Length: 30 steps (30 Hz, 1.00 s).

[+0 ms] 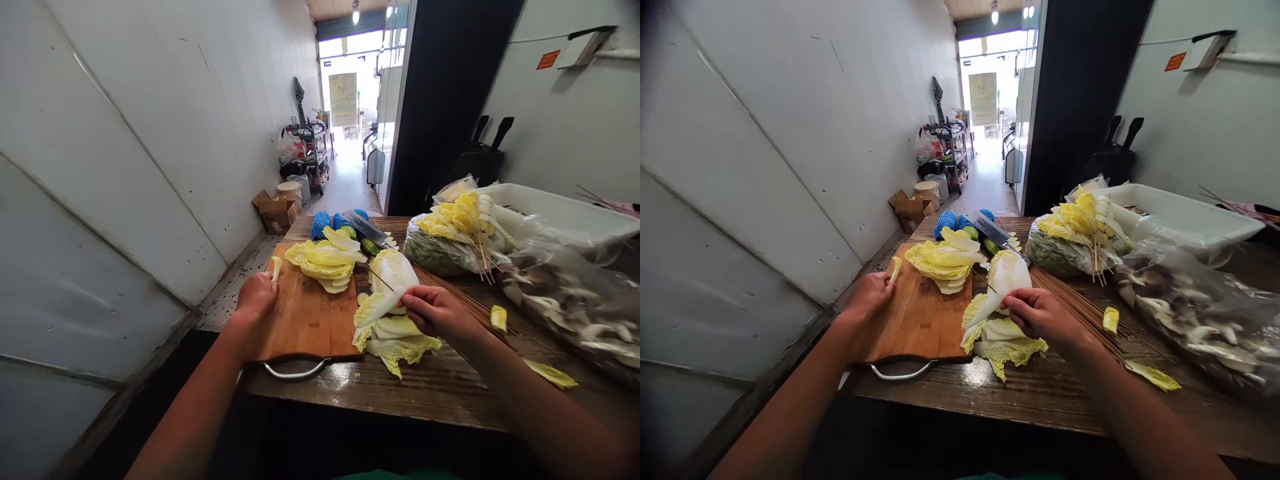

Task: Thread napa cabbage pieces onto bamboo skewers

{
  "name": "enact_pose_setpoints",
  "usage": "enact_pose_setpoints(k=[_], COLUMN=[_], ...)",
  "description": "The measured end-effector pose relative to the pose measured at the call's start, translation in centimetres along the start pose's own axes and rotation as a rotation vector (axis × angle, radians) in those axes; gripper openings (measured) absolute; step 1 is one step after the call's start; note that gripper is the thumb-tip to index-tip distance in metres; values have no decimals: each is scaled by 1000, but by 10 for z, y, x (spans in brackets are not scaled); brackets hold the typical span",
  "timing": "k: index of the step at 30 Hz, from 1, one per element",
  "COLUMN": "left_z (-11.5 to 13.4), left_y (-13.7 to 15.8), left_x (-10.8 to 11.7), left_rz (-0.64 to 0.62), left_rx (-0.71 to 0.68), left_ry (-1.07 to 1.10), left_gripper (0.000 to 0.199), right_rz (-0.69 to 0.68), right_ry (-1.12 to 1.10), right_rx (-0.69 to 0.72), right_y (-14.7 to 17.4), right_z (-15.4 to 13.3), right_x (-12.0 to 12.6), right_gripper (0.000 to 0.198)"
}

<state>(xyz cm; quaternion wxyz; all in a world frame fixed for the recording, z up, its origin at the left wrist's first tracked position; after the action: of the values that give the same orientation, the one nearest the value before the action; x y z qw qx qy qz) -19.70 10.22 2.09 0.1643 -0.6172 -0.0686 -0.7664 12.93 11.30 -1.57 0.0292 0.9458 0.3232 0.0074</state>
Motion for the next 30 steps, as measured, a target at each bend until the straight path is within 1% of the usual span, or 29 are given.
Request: enact_pose_setpoints(k=[2,3,4,5,6,7,8,9,11,12,13,15,17,19,22,25,28,30], left_z=[-1,1,4,8,13,22,32,44,67,75,81,87,90,91,89,89,93,100], left_y=[15,26,40,53,64,72,78,81,81,78,73,60,49,42,39,40,41,42], left_x=[13,23,38,49,56,60,60,57,46,38,30,13,-3,-13,-18,-15,-16,-20], left_rz=[68,128,243,293,287,243,152,28,-201,-285,-340,-398,-421,-429,-455,-517,-553,-557], left_rx=[14,11,5,-14,-27,-62,-103,-144,-203,-207,-189,-118,-64,-38,-25,-38,-39,-23], left_ry=[6,18,104,215,329,435,560,680,843,897,952,1090,1231,1320,1326,1349,1477,1593], left_gripper=[32,33,32,32,31,31,34,38,44,44,42,38,35,32,30,35,42,46], right_rz=[15,23,30,35,40,45,48,45,24,8,-8,-25,-31,-33,-24,-25,-39,-38], right_ry=[-1,-2,-1,7,23,43,64,81,95,94,92,99,115,137,158,154,140,130], right_rx=[15,20,22,24,27,29,30,28,21,16,11,3,-7,-11,1,17,28,35], right_y=[-1,-2,-2,-2,-2,-2,-2,-2,-1,0,1,2,2,2,2,3,2,2], right_z=[-1,-1,-1,-1,-1,0,0,-1,-2,-2,-4,-6,-9,-10,-12,-12,-12,-12], right_x=[0,0,0,0,1,1,0,-1,-4,-7,-9,-14,-17,-18,-18,-18,-20,-20], right_gripper=[31,31,31,32,32,33,33,34,35,35,35,36,38,39,39,37,37,36])
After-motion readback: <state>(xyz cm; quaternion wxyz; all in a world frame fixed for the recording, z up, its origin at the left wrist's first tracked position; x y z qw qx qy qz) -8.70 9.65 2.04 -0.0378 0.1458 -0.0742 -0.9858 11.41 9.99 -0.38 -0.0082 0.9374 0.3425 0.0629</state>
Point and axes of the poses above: each hand's wrist, its own y-axis away from the middle knuckle, its own x-axis out of the back of the hand, z = x × y, the point moved 7 cm from there along -y, towards the middle knuckle, and after that the axes turned 7 degrees about y, right-handed, at the moved point
